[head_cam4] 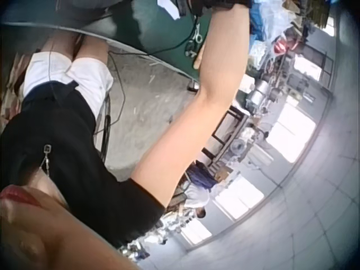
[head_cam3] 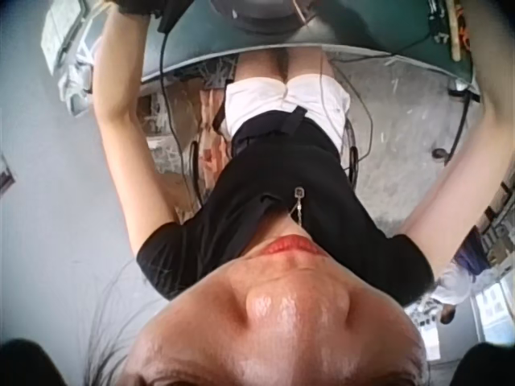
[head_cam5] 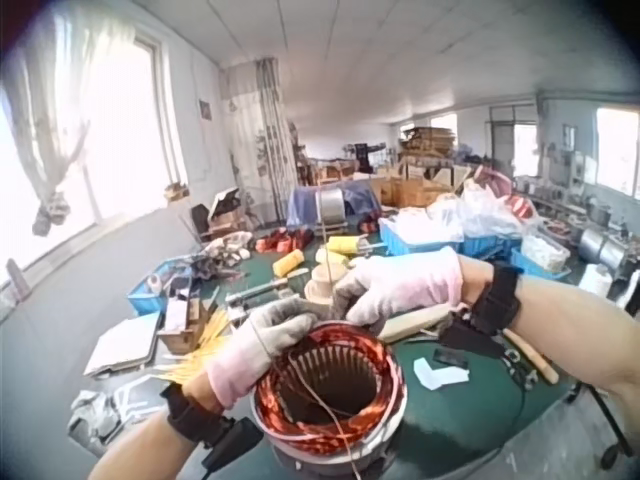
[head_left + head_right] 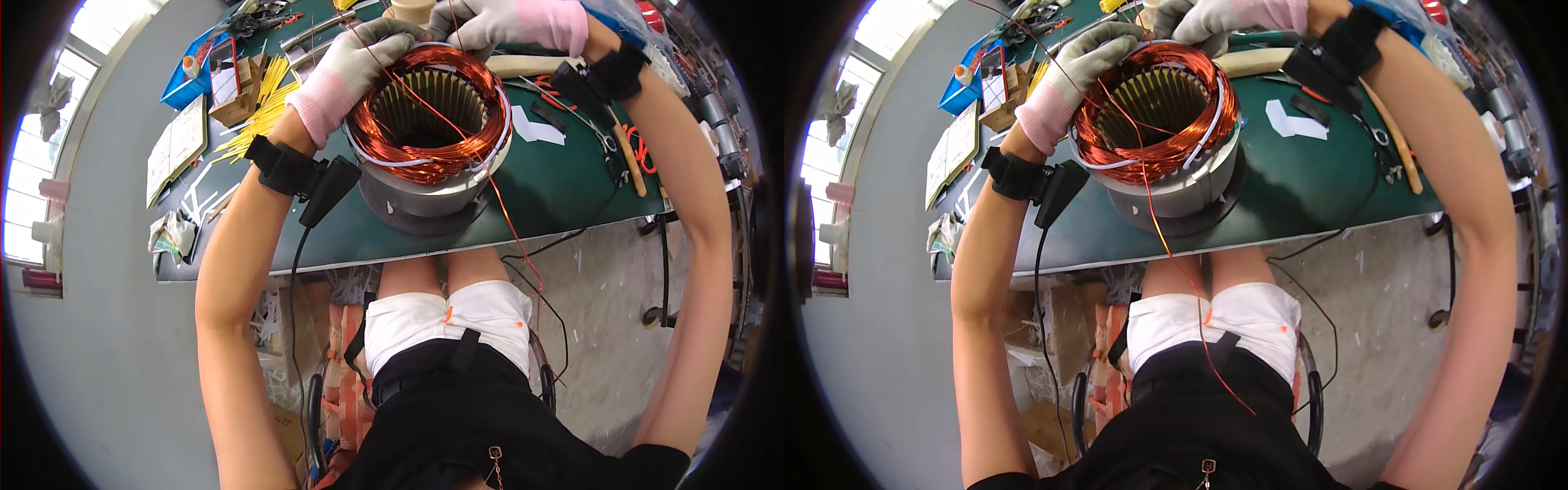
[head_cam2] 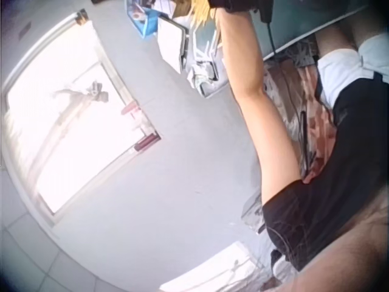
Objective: Assembling a motor stator by inserting copper wire coils and using tools to secure and insulate them.
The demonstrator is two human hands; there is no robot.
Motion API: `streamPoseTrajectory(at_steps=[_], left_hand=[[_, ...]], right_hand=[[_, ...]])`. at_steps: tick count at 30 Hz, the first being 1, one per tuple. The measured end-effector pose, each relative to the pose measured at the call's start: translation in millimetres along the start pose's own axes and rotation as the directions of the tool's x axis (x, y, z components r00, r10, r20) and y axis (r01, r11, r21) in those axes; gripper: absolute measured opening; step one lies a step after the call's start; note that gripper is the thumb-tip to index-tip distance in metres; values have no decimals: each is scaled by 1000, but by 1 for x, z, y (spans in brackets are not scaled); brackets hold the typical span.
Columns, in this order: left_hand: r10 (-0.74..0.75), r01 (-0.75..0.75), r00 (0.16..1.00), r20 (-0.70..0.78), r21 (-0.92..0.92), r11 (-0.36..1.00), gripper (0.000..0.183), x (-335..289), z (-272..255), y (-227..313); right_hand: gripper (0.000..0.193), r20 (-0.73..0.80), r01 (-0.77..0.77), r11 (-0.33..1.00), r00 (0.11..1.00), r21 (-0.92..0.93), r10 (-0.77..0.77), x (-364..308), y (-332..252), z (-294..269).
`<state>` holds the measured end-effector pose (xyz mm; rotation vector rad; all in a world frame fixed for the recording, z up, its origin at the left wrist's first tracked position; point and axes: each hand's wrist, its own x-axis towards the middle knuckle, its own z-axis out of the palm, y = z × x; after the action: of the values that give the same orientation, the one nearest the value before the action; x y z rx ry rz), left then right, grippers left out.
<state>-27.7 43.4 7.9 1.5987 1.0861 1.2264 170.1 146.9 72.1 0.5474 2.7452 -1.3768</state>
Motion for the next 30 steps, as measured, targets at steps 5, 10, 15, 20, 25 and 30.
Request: streamPoseTrajectory(at_steps=[5,10,15,20,25,30], left_hand=[[-97,97,995,2,-44,994,29,-4,0,0],[-104,100,994,-25,-136,986,31,0,-3,-6],[-92,95,995,24,-161,982,26,1,-5,-11],[-85,80,996,-26,-159,984,22,-3,-7,-10],[-78,80,997,28,-69,994,23,-1,-5,-8],[-99,96,988,116,33,995,23,2,-11,-6]], right_hand=[[20,-142,66,991,986,-121,-83,-1,6,5],[14,-115,146,978,980,-150,-164,11,-1,7],[14,-47,269,883,950,-384,-310,15,-12,5],[13,-78,136,933,982,-332,-171,12,-25,6],[14,31,62,991,998,-121,-59,20,-7,-7],[17,101,44,957,995,-286,-16,30,-26,-6]])
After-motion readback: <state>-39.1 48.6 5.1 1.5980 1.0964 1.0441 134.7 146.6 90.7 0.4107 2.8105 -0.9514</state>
